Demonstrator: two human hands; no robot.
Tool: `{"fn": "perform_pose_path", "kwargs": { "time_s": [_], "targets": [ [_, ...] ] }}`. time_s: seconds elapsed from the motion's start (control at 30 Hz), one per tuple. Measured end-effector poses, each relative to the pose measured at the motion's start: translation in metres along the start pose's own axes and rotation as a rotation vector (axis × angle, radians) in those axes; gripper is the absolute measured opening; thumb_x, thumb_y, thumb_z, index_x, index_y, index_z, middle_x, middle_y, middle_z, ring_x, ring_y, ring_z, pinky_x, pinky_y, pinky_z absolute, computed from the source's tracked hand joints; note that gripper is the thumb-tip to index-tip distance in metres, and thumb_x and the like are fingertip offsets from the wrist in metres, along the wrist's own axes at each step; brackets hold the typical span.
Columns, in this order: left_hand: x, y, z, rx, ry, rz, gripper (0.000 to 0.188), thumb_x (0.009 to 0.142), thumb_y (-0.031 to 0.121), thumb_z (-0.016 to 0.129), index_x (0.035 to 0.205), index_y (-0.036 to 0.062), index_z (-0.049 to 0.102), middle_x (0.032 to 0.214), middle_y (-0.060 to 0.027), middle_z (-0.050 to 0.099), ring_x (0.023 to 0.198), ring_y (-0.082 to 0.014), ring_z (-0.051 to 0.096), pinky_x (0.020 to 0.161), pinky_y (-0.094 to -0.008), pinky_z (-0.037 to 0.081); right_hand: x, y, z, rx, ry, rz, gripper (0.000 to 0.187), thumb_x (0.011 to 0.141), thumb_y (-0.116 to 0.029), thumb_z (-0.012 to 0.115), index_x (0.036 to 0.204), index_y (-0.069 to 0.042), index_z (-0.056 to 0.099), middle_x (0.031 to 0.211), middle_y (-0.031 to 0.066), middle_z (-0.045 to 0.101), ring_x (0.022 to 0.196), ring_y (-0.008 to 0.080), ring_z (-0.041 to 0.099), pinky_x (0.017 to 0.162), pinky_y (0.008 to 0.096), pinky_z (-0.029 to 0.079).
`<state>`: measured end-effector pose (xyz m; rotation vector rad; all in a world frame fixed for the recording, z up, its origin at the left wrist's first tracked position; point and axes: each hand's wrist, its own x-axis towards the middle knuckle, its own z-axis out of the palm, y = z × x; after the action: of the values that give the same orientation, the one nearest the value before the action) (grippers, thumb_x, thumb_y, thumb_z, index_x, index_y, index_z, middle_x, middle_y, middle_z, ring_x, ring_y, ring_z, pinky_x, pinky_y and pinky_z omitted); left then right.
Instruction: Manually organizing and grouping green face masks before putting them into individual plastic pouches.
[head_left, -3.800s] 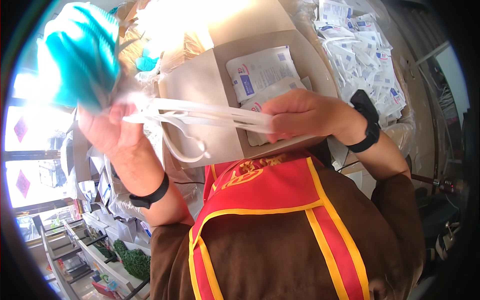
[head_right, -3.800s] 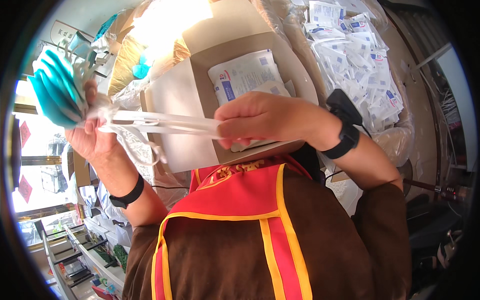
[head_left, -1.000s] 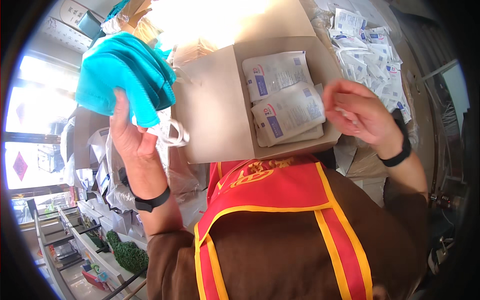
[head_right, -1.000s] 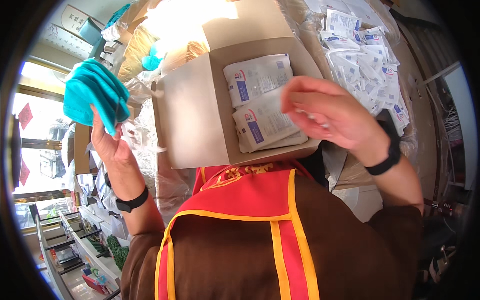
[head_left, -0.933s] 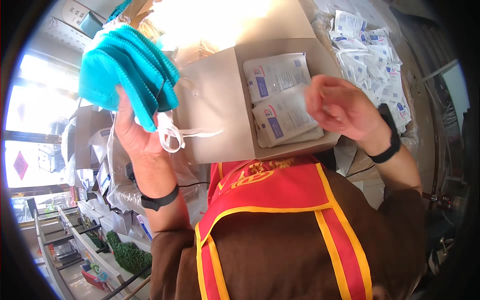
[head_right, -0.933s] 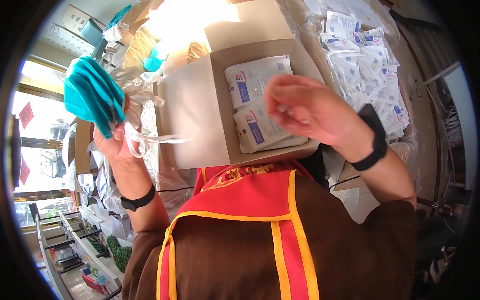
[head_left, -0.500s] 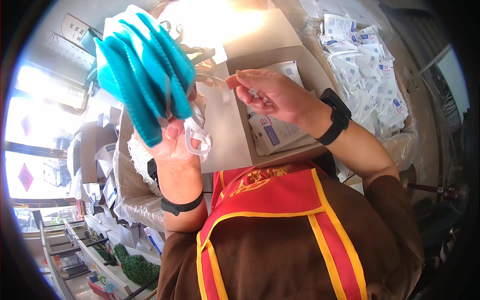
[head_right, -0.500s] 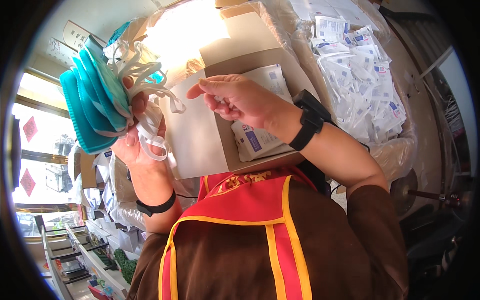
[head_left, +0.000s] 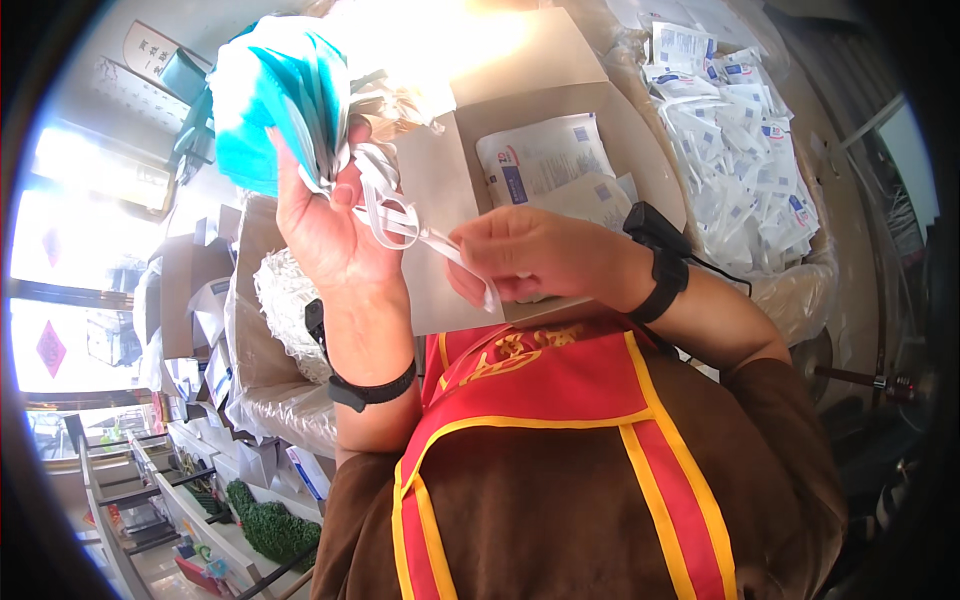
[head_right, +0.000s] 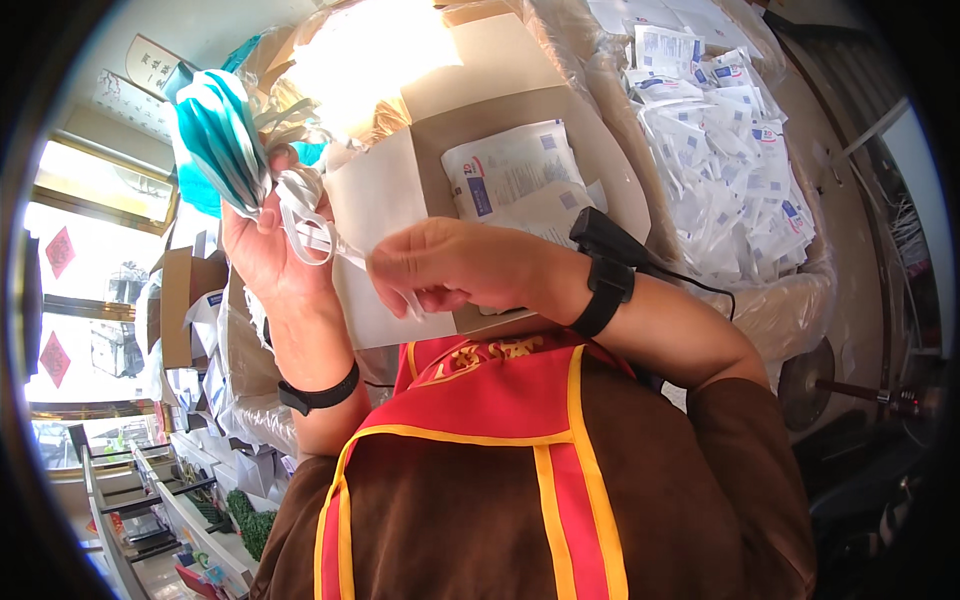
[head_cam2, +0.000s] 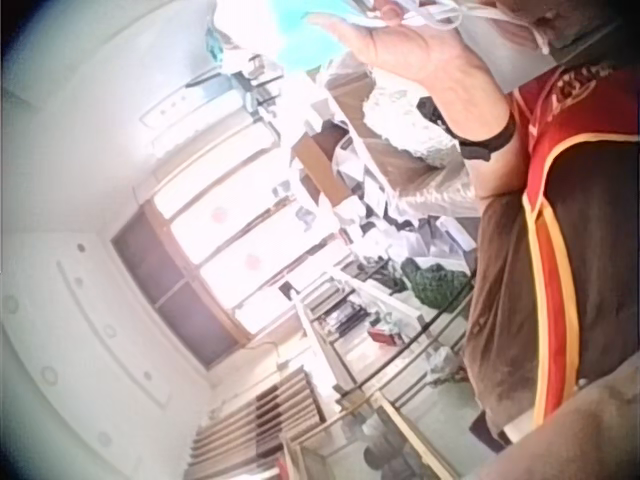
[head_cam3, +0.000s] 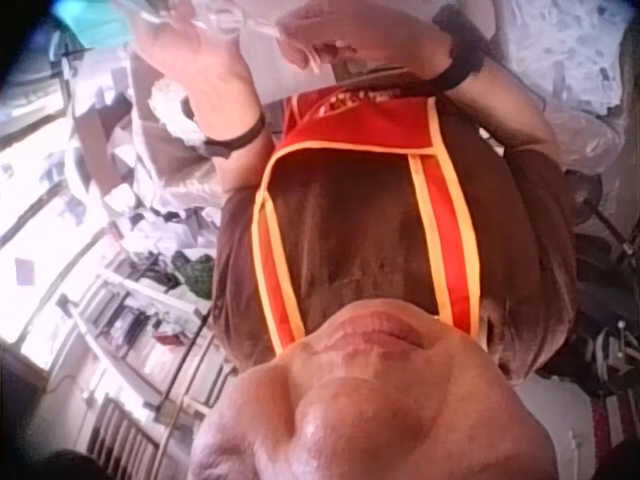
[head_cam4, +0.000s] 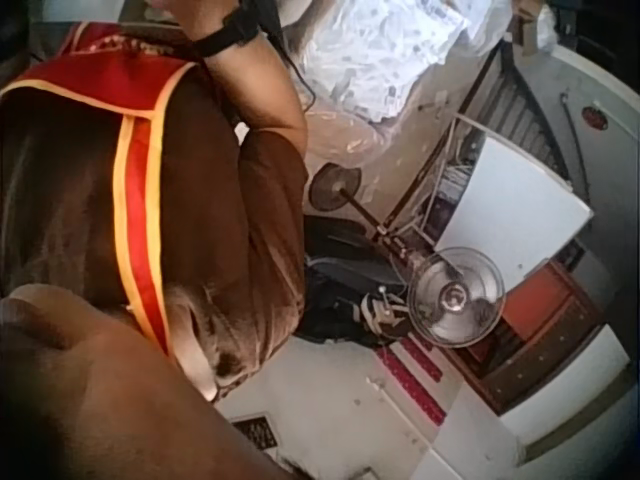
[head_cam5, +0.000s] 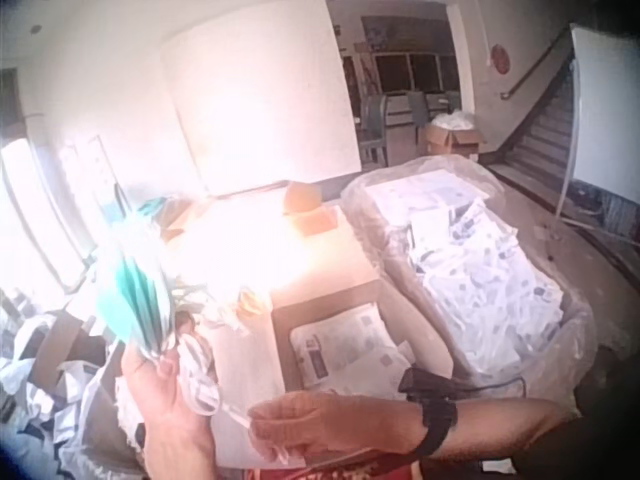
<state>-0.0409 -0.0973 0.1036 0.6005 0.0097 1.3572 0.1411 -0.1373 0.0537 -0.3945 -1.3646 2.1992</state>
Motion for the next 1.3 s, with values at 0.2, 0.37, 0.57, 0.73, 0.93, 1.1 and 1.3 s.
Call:
{"fn": "perform_pose_path", "kwargs": {
  "time_s": [0.2,0.37,0.57,0.73,0.93,1.1,1.3],
  "targets": [
    [-0.001,0.018,-0.009,0.052,-0.142,-0.072,0.034,0.095,0.023,0.044,0.112,-0.0021,0.06,0.091,-0.0216,0.058,0.052,-0.0101,0.048,0.047,-0.0251,0.044,-0.032,-0.004,-0.015,-0.039,0.054,0.153,0.025,0.096,-0.029,0.055,0.085,-0.007,0.055,0.069,-0.0017,0.051,0.055,0.002,0.039,0.046,0.0175,0.029],
    [-0.005,-0.002,-0.008,-0.037,0.006,-0.04,0.033,0.096,0.022,0.042,0.111,-0.0023,0.06,0.092,-0.0226,0.058,0.052,-0.0106,0.049,0.049,-0.0254,0.047,-0.012,-0.003,-0.018,0.331,0.151,-0.158,0.016,0.098,-0.021,0.05,0.091,-0.007,0.055,0.068,-0.0002,0.051,0.051,0.0016,0.037,0.043,0.0173,0.027],
    [-0.008,-0.03,0.015,0.339,0.494,0.13,0.047,0.089,0.045,0.062,0.108,0.0022,0.057,0.08,-0.0113,0.06,0.046,-0.007,0.044,0.039,-0.0248,0.04,0.002,-0.012,-0.006,0.243,0.212,-0.189,0.015,0.098,-0.018,0.052,0.109,-0.008,0.055,0.074,0.0025,0.058,0.05,0.0013,0.036,0.044,0.0169,0.027],
    [-0.007,-0.036,0.018,0.424,0.467,0.178,0.045,0.09,0.044,0.061,0.105,0.0021,0.058,0.079,-0.0098,0.059,0.046,-0.0071,0.045,0.041,-0.0252,0.04,0.004,-0.01,0.005,0.008,0.25,-0.19,0.02,0.095,-0.017,0.057,0.113,-0.009,0.056,0.077,0.0014,0.06,0.052,0.0008,0.038,0.046,0.0157,0.028],
    [-0.011,-0.046,0.016,0.489,0.423,0.238,0.042,0.091,0.042,0.061,0.104,0.0019,0.058,0.082,-0.0106,0.061,0.048,-0.007,0.044,0.044,-0.0212,0.039,0.008,-0.015,0.004,-0.057,0.309,-0.177,0.022,0.093,-0.016,0.059,0.112,-0.009,0.054,0.072,-0.0012,0.055,0.055,0.0006,0.039,0.048,0.0159,0.029],
    [-0.004,-0.018,0.005,0.354,0.394,0.25,0.038,0.095,0.035,0.056,0.108,-0.0002,0.058,0.088,-0.0179,0.061,0.047,-0.0068,0.043,0.044,-0.0179,0.034,-0.007,-0.014,-0.001,-0.087,0.296,-0.082,0.012,0.092,-0.012,0.058,0.102,-0.007,0.054,0.068,-0.0031,0.049,0.053,0.0015,0.039,0.046,0.0169,0.029],
    [0.0,0.034,-0.025,0.089,0.089,0.151,0.035,0.096,0.025,0.045,0.111,-0.0038,0.059,0.091,-0.0277,0.059,0.049,-0.014,0.049,0.05,-0.0242,0.04,-0.032,-0.011,-0.014,-0.053,0.148,-0.015,0.014,0.091,-0.019,0.061,0.091,-0.006,0.055,0.066,-0.0025,0.05,0.053,0.0021,0.041,0.044,0.0175,0.028]
  ]
}}
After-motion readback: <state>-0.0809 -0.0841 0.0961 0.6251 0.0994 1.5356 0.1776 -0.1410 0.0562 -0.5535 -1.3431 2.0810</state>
